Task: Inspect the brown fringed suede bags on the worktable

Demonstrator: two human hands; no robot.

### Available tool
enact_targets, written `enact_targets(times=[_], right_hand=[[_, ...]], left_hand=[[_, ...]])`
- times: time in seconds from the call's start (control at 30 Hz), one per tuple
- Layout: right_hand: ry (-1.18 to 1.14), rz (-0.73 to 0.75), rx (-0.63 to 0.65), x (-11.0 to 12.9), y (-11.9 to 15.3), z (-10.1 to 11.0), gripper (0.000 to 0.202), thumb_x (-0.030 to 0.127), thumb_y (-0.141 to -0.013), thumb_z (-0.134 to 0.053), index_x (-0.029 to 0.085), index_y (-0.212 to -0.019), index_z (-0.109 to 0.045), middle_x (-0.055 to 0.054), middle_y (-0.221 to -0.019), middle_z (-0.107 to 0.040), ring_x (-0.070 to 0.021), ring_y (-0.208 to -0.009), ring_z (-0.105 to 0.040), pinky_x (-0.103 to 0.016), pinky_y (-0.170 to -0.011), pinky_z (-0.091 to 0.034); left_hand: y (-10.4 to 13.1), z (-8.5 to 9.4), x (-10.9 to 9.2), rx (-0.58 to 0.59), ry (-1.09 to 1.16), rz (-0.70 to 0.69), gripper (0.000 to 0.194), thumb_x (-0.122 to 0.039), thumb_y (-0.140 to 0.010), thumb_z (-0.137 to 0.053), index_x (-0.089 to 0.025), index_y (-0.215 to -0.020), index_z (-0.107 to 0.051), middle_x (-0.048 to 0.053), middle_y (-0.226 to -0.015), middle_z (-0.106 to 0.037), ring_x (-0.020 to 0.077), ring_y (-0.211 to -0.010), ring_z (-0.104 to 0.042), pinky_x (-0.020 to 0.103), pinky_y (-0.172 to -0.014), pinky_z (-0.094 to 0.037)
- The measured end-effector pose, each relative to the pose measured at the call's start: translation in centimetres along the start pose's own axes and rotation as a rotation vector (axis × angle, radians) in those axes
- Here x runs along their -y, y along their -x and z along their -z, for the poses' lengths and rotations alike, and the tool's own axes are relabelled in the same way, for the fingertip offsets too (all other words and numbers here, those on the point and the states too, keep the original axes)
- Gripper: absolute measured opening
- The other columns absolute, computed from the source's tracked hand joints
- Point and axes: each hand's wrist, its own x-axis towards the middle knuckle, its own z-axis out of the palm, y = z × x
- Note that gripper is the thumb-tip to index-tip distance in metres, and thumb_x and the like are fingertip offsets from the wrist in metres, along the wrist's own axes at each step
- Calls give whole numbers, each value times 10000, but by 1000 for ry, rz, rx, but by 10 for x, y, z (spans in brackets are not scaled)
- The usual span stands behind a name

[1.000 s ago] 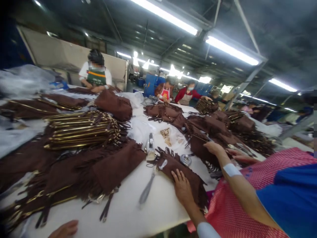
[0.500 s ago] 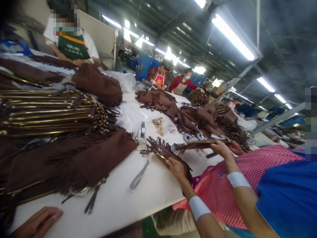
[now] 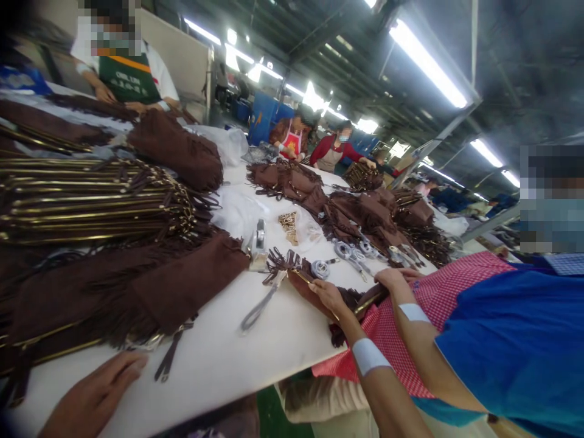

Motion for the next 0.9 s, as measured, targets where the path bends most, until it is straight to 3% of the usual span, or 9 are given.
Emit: enact_targets(times=[0.1, 0.2, 0.23, 0.33, 0.43, 0.57, 0.67, 0.9], right_hand=[[-41, 2, 25, 2, 5, 2, 379, 529, -784, -527, 170, -716, -626, 14, -645, -558, -149, -636, -477, -250, -590, -351], [-78, 5, 48, 2, 12, 4, 365, 512, -787, -534, 166, -710, -621, 8, -673, -575, -151, -657, -486, -257, -617, -359], [-90, 5, 55, 1, 15, 5, 359, 506, -787, -541, 165, -711, -623, 5, -682, -582, -153, -663, -489, -261, -628, -362], [-131, 2, 67, -4, 21, 6, 357, 508, -780, -561, 162, -735, -633, -1, -704, -595, -159, -671, -498, -267, -642, -372], [-180, -5, 52, -12, 23, 6, 367, 519, -797, -545, 164, -757, -627, 1, -717, -591, -158, -680, -501, -261, -640, -372], [-219, -15, 41, -17, 21, 2, 347, 498, -796, -571, 165, -711, -618, 19, -667, -555, -146, -658, -478, -251, -617, -343], [-241, -18, 44, -15, 20, 3, 352, 499, -787, -591, 161, -693, -617, 17, -653, -552, -146, -653, -474, -254, -616, -339], [-252, -27, -22, -16, 22, 17, 415, 584, -812, -519, 177, -767, -584, 0, -735, -595, -165, -713, -509, -257, -643, -393]], left_hand=[[-31, -33, -83, 167, 96, -181, 264, -373, -984, -333, -259, -1068, -556, 23, -1035, -672, 197, -974, -635, 311, -854, -498], [-65, -82, -153, 201, -1, -303, 424, -322, -901, -528, -152, -1284, -462, 154, -1262, -575, 309, -1168, -521, 461, -1000, -406], [-76, -97, -167, 254, -36, -305, 478, -254, -848, -591, -142, -1294, -464, 178, -1297, -549, 342, -1188, -495, 501, -1005, -383], [-110, -120, -176, 347, -21, -290, 200, -82, -807, -505, -131, -950, -636, 171, -1034, -668, 323, -1022, -592, 449, -885, -438], [-146, -112, -155, 385, 63, -199, 231, -161, -874, -406, -152, -758, -606, 106, -731, -678, 253, -723, -639, 346, -669, -456], [-184, -83, -140, 445, 246, -156, 263, -284, -881, -398, -166, -734, -582, 30, -641, -672, 174, -593, -623, 246, -553, -406], [-197, -71, -152, 462, 372, -154, 254, -326, -865, -422, -158, -776, -591, 14, -628, -671, 160, -576, -619, 229, -540, -401], [-221, -51, -209, 462, 613, -161, 208, -307, -804, -536, -144, -687, -592, 3, -558, -617, 132, -545, -558, 230, -559, -393]])
